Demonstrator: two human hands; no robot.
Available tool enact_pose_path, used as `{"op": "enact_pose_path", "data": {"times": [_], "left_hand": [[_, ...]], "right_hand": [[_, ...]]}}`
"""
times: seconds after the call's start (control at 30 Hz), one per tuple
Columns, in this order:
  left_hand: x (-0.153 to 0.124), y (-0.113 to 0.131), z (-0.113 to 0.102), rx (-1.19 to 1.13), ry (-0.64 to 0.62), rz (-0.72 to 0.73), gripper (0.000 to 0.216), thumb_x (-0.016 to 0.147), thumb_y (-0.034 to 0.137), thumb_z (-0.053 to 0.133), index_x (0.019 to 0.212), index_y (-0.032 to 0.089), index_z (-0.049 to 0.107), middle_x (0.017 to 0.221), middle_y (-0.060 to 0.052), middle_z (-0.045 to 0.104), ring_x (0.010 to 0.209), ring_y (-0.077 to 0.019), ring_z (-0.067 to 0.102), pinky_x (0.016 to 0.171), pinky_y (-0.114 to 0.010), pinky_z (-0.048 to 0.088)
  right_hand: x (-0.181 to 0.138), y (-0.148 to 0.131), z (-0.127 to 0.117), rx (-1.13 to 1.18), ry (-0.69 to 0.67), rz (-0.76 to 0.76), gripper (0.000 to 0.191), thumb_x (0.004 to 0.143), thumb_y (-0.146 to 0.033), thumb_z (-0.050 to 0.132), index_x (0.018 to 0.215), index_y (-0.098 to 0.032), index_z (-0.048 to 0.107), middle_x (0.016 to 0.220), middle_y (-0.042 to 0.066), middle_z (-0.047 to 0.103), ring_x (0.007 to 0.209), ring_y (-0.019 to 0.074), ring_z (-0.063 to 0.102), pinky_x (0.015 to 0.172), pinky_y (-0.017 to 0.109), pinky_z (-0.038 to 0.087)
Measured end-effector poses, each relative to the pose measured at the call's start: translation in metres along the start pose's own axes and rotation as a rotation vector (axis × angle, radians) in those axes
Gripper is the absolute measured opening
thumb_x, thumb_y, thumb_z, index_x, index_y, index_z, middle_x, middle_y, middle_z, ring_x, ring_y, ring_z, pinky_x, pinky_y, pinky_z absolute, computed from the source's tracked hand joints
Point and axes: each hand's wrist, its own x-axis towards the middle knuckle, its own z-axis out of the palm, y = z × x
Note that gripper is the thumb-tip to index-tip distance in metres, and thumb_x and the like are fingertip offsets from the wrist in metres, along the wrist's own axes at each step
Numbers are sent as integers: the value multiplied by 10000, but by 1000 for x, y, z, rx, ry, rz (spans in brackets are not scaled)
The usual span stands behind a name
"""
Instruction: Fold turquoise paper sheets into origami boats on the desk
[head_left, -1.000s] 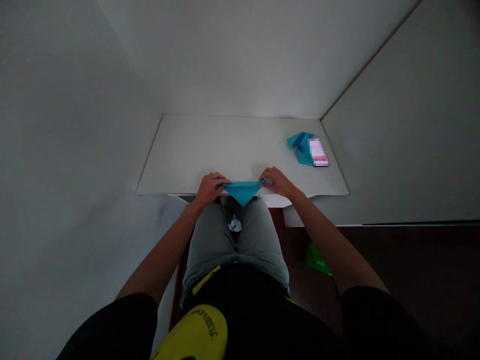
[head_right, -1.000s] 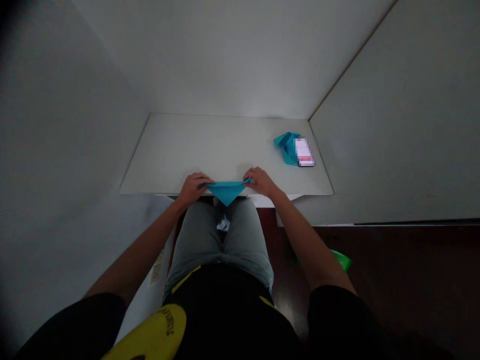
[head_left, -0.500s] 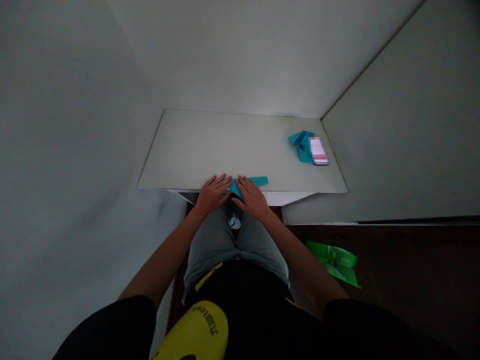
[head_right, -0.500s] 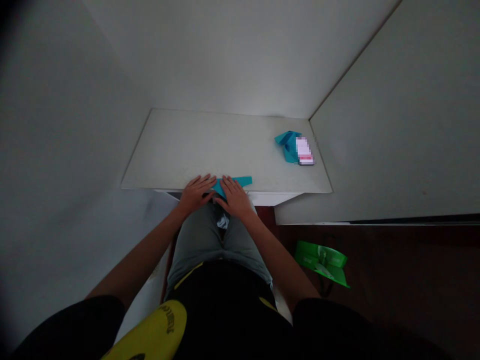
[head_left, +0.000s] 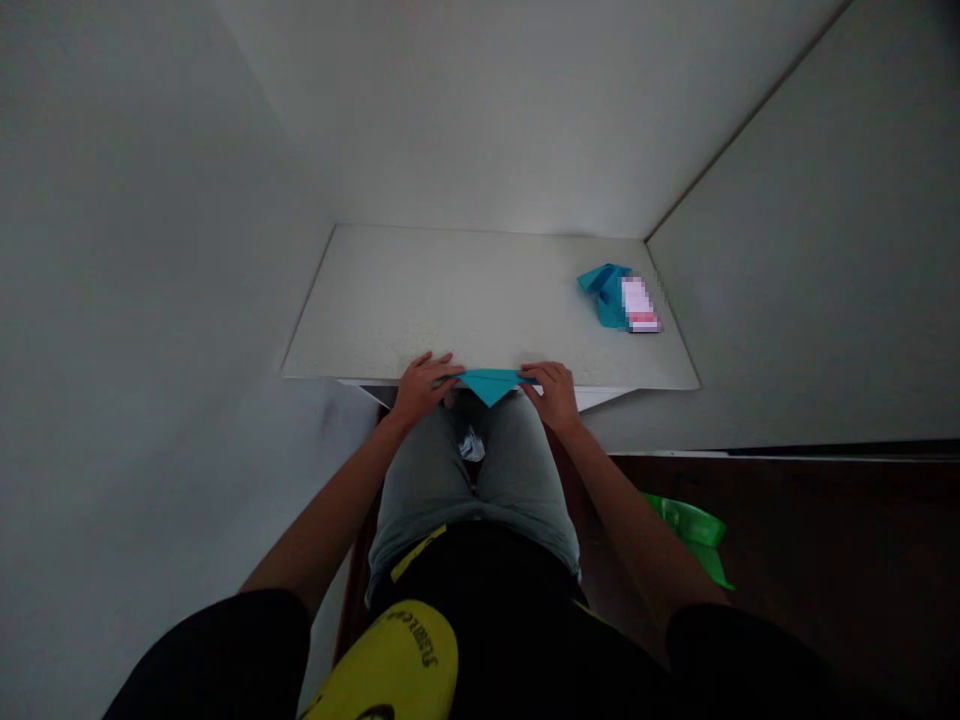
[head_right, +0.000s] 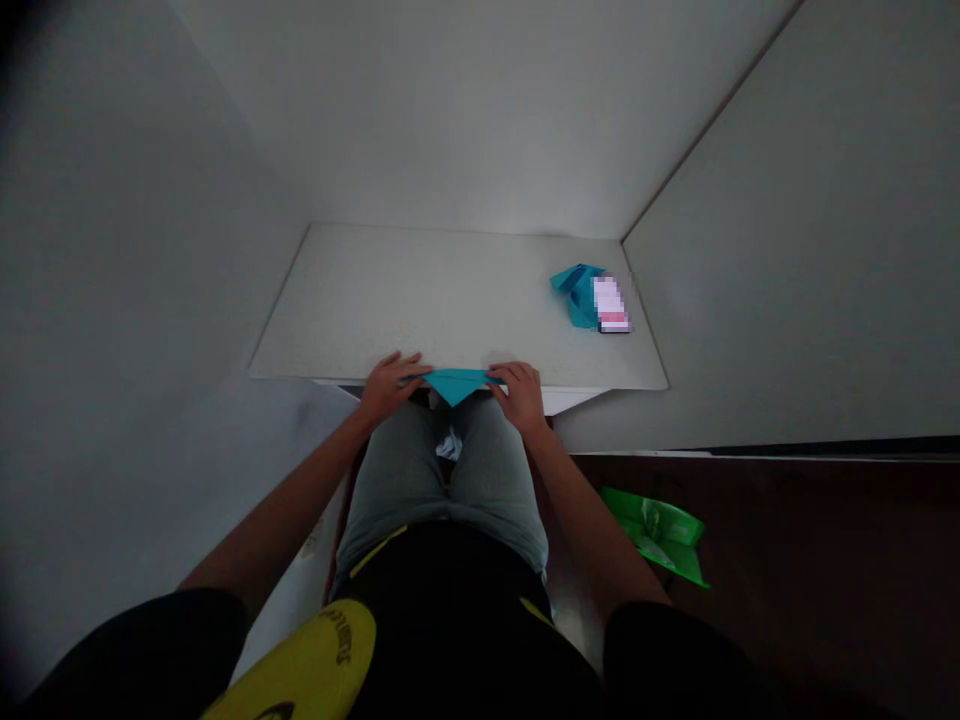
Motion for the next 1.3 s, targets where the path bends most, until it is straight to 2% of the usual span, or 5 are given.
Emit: {"op": "enact_pose_path", "data": {"times": [0.17,0.43,0.73,1.1,1.3], "left_hand": [[29,0,-11,-78,100,-217,232,1000,408,769,1150,240,825,1118,-42,859,1000,-251,794,960,-388,612],[34,-1,0,138,177,-54,108,1022,306,754,1025,248,844,1180,-89,827,1154,-285,736,1082,-481,525],[-5,-2,7,186,84,102,203,1000,407,807,1159,290,854,1176,-82,844,1134,-278,740,1116,-500,501],[16,6,-9,348,-58,268,294,1132,366,578,1187,231,834,1037,-103,799,991,-251,711,909,-400,546],[34,34,-14,548,-249,236,436,1068,282,610,1493,217,687,1214,-147,751,1139,-305,695,948,-427,527]], "right_hand": [[35,11,3,81,15,116,333,1069,-532,643,1078,-241,807,991,92,818,942,292,715,920,454,524],[45,15,6,9,44,23,270,1090,-444,630,1117,-245,811,1133,126,764,1046,311,686,967,486,526],[9,17,-7,66,0,-189,333,1038,-559,729,1203,-278,799,1275,116,792,1162,330,713,993,516,531],[14,12,-8,147,39,-162,324,1024,-558,749,1192,-290,821,1154,102,796,1072,299,745,935,480,579],[15,9,-4,122,49,-103,330,1036,-547,731,1218,-286,816,1133,94,773,965,264,730,900,442,577]]}}
